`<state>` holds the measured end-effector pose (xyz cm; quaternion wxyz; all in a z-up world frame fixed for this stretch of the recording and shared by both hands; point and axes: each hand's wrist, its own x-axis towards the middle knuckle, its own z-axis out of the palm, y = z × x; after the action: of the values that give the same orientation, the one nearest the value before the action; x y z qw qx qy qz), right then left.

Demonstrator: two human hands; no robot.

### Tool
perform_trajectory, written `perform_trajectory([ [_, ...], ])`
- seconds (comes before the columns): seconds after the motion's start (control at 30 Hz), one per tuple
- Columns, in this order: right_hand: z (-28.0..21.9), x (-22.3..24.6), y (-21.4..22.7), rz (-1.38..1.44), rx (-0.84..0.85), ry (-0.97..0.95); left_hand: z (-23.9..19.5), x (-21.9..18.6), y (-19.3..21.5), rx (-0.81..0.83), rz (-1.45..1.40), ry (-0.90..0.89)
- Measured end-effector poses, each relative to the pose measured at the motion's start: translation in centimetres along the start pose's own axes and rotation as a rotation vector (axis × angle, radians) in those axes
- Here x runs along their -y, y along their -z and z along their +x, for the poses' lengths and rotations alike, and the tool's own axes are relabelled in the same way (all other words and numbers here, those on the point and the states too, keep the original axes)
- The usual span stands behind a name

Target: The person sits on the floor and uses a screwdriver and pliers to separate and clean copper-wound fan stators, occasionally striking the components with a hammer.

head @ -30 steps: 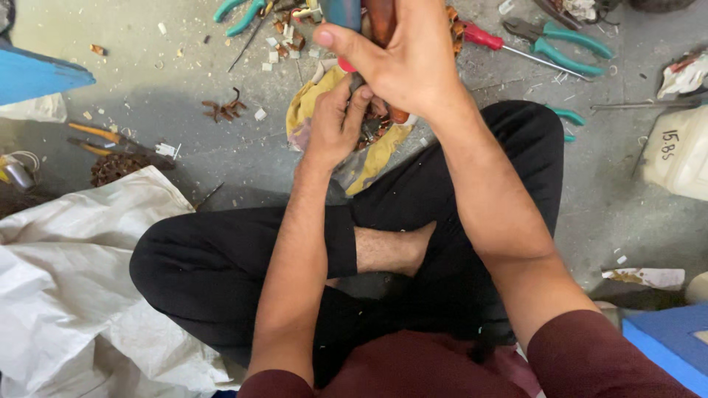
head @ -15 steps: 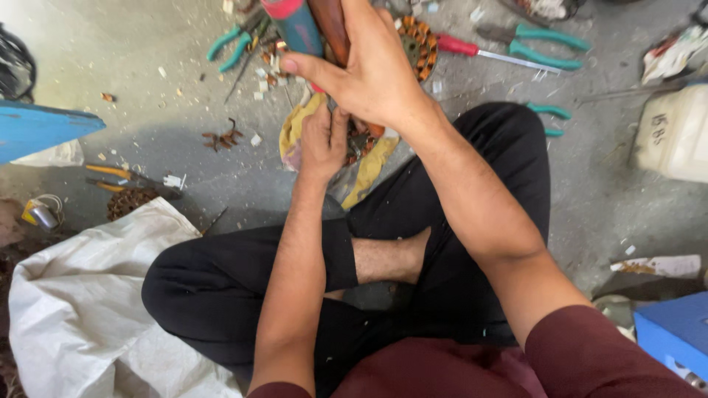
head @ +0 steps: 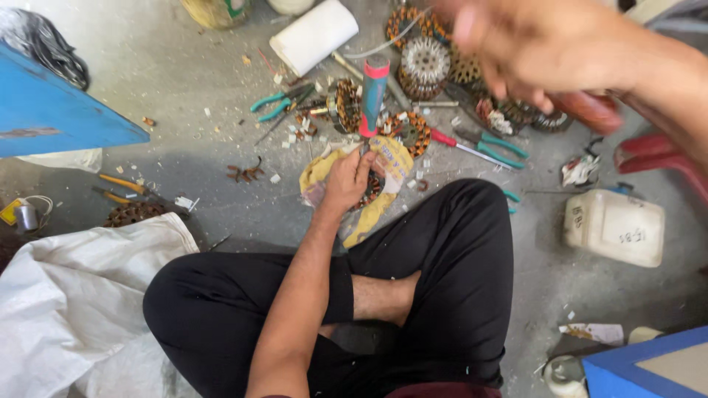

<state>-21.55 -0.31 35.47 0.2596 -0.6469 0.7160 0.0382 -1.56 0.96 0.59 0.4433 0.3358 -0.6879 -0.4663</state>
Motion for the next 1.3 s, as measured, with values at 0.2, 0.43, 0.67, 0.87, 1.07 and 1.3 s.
perform_trajectory([
  [0.2,0.1,0.0,3.1,0.106,-0.234,0.13,0.0,0.8,-0.1,-0.01,0.02,0.019],
  [0.43,-1.2,1.6,0.0,-0.085,0.049,-0.005,0.0,0.5,0.3,-0.032,0.01,-0.013],
  [0.67,-1.9,1.7,-0.4,0.301,-0.308,0.244,-0.4,0.1,1.0,-0.013,0.015,0.072],
  [0.87,0.0,0.7,1.9,0.275,-0.285,0.169,-0.2,0.3,0.3,-0.019,-0.024,0.011],
  [1.07,-1.3,2.4,0.0,0.014,0.064,-0.03,-0.4,0.0,0.1,-0.017,0.022,0.065],
  [1.3,-1.6,4.9,-1.0,-0.071,0.068,-0.064,-0.4,0.3,0.5,-0.024,-0.037,0.073],
])
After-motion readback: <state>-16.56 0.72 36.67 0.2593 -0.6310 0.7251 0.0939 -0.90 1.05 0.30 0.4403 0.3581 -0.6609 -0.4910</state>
